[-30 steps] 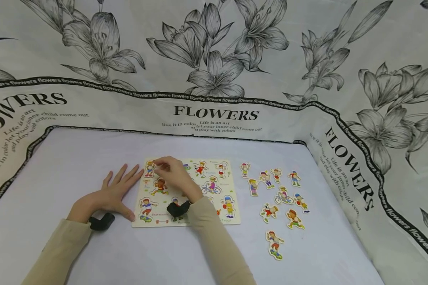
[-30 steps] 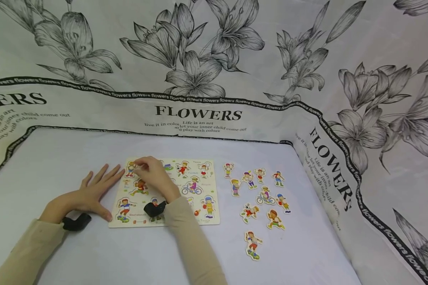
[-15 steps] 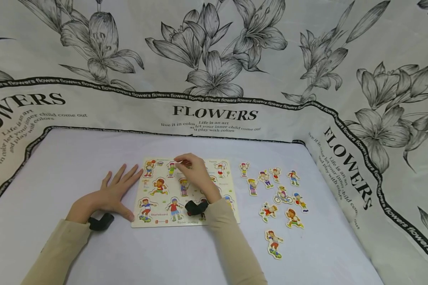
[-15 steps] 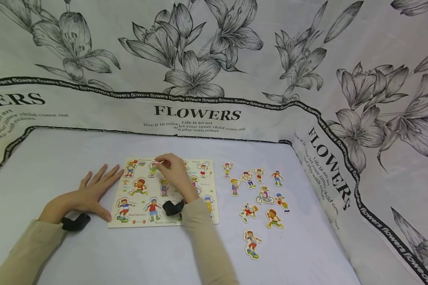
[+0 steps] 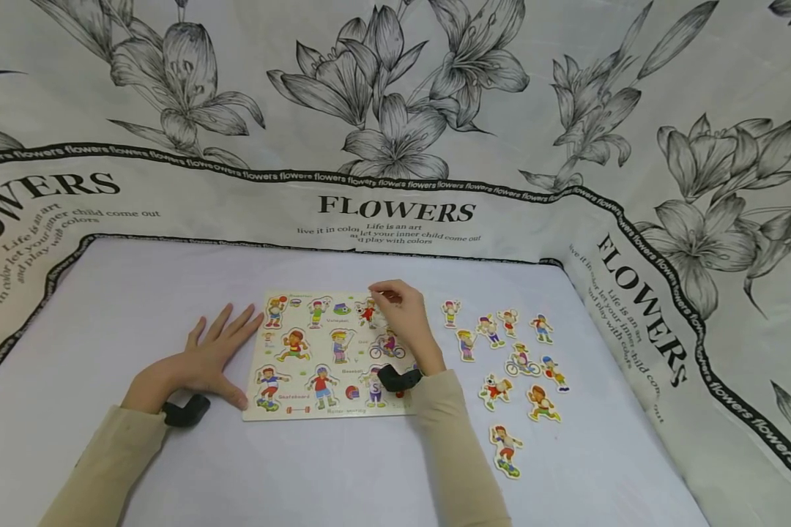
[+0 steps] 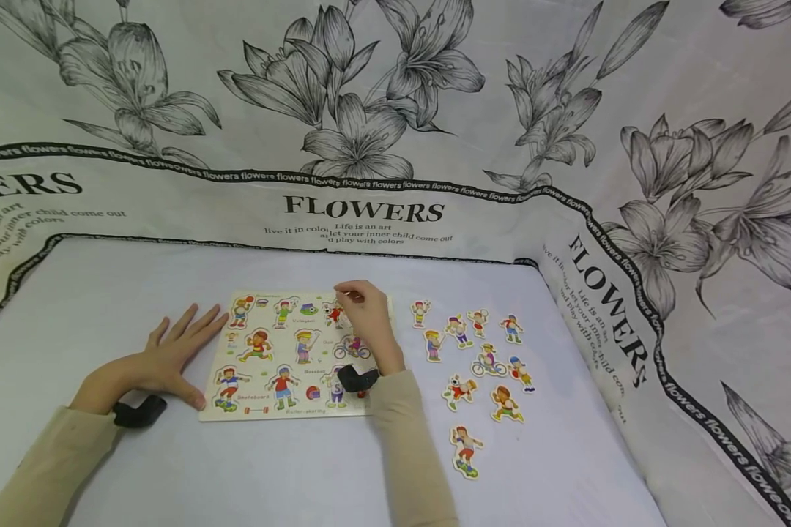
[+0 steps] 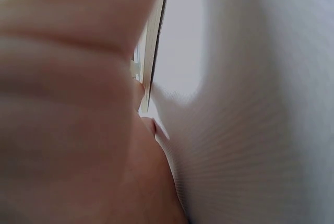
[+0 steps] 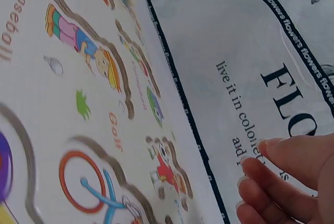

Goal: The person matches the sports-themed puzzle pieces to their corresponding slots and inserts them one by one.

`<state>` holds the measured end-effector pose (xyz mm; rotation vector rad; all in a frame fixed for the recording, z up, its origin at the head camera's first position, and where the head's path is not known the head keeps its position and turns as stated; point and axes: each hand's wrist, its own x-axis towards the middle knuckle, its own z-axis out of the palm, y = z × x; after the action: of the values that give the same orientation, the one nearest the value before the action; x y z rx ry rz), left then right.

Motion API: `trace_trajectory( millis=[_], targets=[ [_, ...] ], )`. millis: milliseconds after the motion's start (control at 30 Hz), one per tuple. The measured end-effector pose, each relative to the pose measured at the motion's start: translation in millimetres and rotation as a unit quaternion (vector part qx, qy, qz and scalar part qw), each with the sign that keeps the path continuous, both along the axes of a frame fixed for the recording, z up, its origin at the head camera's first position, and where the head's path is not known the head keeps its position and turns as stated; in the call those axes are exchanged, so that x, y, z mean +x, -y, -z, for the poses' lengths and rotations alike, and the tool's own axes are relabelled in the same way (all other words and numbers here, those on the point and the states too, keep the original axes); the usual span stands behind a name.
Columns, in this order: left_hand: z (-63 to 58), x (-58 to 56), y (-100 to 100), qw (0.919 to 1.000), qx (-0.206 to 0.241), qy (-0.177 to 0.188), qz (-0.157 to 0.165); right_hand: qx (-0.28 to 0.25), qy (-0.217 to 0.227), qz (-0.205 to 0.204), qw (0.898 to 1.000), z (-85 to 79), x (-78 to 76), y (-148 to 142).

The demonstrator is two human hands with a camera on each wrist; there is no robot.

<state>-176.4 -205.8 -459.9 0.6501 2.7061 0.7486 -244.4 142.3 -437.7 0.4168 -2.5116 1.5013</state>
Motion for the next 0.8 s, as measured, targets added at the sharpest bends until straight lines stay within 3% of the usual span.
trace_trajectory(
  millis=[467,800],
  targets=[
    [0.9,-0.7,0,1.0,0.0,0.002,0.0,-0.049,-0.021,0.128,0.99,4.5,-7.7,-61],
    [-0.4,-0.2,0,1.0,0.003,0.005,-0.003,-0.008,-0.027,0.223,0.974,15.7,-5.9,-84]
  ],
)
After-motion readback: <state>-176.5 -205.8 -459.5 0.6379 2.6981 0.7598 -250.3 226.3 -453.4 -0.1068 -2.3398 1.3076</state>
